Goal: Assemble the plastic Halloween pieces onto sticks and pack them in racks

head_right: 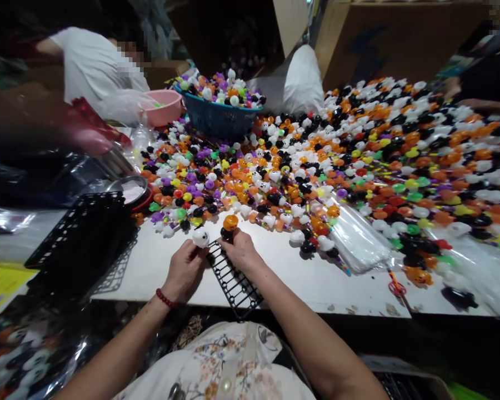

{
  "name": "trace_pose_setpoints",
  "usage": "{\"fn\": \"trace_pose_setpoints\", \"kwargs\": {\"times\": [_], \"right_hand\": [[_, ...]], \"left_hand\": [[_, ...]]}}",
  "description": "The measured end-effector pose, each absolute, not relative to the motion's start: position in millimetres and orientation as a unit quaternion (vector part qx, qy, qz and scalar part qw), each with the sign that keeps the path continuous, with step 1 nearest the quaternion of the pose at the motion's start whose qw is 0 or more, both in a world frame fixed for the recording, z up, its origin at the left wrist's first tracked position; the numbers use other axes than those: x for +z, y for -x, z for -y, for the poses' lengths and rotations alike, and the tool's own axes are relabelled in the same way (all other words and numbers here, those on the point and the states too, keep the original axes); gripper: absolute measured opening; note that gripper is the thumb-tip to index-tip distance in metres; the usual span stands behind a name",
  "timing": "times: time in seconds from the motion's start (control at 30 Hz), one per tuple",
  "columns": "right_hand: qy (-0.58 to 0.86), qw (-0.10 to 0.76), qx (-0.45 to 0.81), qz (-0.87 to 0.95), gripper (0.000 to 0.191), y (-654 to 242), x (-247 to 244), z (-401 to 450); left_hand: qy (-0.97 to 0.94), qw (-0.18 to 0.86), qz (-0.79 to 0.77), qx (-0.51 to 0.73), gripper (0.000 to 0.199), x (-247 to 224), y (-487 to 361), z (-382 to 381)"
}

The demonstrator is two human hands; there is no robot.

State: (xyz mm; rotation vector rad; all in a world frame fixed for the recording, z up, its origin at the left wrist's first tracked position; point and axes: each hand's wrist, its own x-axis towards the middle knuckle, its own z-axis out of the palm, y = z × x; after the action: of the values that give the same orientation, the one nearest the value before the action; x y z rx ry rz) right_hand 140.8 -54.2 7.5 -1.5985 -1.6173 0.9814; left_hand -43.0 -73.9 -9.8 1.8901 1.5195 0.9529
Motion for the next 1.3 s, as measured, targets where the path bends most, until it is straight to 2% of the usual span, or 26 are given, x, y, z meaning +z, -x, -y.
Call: {"fn": "trace_pose_setpoints", "kwargs": {"times": [0.47,0.77,1.0,1.17,1.3], "right_hand": [[0.583,0.231,0.282,0.726,0.017,-131,11,40],[0.554,0.205,0.267,0.761,0.014,-131,7,35],[0.556,0.189,0.210,0.782,0.015,-135,14,41],[0.639,0.179,0.102,0.741,0.021,-182,21,36],[0.693,0.140,0.038,0.707,0.024,-209,16,24]], "left_hand": [[-0.763,0.208,-0.543,0.284,0.019,-19,52,67],[-0.768,0.213,-0.545,0.261,0.017,-17,56,63],[-0.762,0.228,-0.540,0.274,0.019,-20,58,61],[-0.753,0.255,-0.536,0.284,0.025,-20,58,61],[-0.747,0.261,-0.541,0.286,0.025,-18,56,62]]}}
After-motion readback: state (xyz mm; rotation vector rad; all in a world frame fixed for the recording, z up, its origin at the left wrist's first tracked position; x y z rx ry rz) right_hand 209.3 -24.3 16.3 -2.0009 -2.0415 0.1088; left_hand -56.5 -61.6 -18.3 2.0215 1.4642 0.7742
